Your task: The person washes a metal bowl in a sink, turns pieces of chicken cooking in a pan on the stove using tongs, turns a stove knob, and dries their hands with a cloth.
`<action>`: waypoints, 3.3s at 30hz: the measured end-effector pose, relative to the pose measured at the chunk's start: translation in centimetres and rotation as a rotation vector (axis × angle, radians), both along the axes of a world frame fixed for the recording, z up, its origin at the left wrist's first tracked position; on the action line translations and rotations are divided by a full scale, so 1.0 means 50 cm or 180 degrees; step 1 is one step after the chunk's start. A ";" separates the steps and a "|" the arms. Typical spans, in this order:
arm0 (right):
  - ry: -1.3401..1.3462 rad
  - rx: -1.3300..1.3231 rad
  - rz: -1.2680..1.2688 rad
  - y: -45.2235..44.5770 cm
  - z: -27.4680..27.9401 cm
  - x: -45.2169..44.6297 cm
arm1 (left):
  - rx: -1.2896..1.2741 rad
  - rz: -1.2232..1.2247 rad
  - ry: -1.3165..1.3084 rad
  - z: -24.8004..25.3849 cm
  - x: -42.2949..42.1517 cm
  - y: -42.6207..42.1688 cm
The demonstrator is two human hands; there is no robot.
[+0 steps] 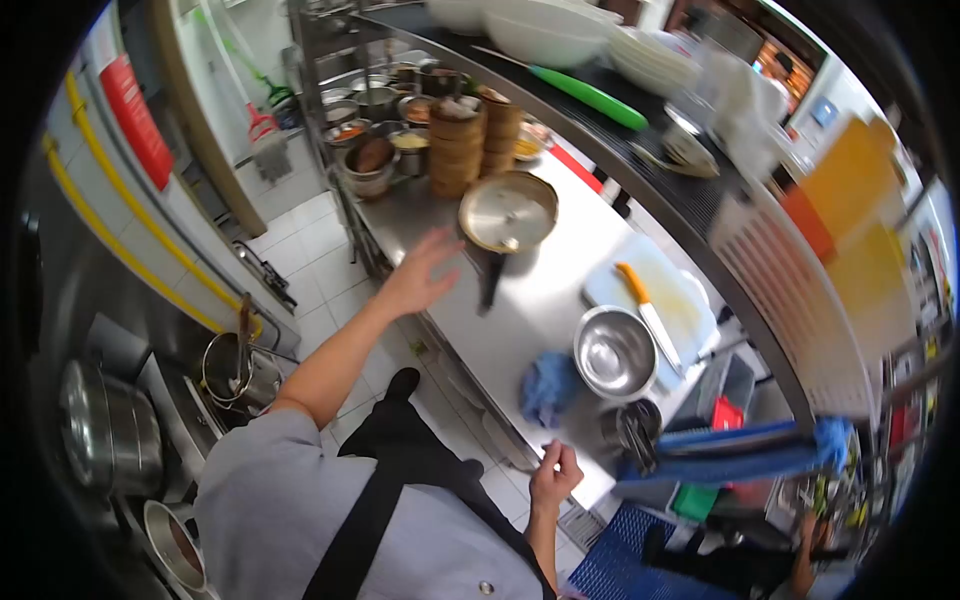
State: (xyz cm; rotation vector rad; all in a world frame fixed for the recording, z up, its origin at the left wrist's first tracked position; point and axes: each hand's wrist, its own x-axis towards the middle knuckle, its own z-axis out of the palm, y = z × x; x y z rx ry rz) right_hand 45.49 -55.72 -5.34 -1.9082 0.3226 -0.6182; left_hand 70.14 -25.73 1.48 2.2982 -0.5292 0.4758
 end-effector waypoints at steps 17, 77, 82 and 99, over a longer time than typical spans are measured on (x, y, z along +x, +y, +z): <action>-0.1442 -0.1952 0.2007 0.607 0.336 0.683 | 0.1862 0.0583 -0.1470 0.652 0.793 0.840; -0.2744 -0.2805 0.2278 1.106 0.957 1.454 | -0.0475 -0.0796 -0.1208 0.751 0.894 0.869; -0.3314 -0.2722 0.1080 1.130 0.942 1.443 | -0.0179 -0.0176 -0.1340 0.765 0.926 0.892; -0.0642 -0.5146 0.3748 1.330 0.757 1.602 | -0.0551 -0.0539 -0.1977 0.771 0.979 0.942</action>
